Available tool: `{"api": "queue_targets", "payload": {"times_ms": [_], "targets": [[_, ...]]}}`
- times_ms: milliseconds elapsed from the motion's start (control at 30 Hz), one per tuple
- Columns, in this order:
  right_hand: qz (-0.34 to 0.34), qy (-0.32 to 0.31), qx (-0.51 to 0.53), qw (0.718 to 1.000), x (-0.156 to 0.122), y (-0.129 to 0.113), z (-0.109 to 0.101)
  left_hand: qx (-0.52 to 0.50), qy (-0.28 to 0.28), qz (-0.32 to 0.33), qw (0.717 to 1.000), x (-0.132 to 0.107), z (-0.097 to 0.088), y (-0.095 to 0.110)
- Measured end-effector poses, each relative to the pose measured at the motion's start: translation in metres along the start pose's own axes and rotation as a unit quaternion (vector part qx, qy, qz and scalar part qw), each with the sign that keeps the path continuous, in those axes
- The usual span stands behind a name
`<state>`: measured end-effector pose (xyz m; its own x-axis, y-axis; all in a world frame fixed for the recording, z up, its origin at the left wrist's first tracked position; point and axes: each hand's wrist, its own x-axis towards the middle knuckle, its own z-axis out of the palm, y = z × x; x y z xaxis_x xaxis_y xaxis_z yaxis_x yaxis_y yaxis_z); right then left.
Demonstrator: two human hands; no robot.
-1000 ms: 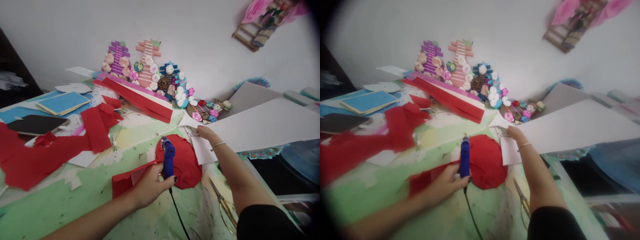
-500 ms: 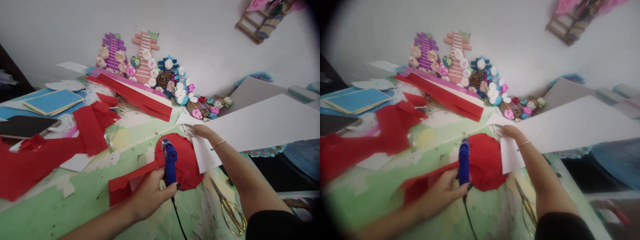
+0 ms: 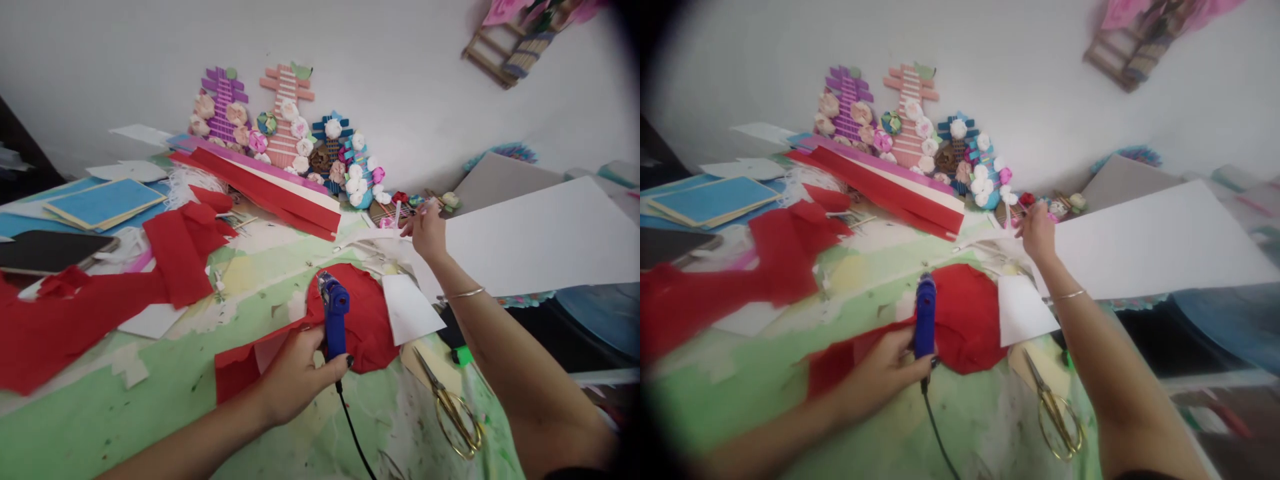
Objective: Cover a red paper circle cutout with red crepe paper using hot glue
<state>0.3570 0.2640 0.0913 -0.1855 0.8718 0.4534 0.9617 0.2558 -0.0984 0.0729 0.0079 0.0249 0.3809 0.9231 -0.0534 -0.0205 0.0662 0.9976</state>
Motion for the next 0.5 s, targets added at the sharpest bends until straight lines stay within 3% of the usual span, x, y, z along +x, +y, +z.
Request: {"api": "queue_targets", "payload": {"times_ms": [100,200,500], "targets": [[0.062,0.042,0.052,0.996,0.002,-0.001,-0.009,-0.005,0.002,0.005,1.0,0.002,0.0,0.001],[0.093,0.035,0.065,0.993,0.005,0.005,-0.008,0.003,0.012,0.004,1.0,0.004,-0.001,0.001],[0.178,-0.054,0.048,0.981,-0.008,0.043,0.043,0.03,0.023,0.015,0.999,0.002,-0.004,0.004]]}}
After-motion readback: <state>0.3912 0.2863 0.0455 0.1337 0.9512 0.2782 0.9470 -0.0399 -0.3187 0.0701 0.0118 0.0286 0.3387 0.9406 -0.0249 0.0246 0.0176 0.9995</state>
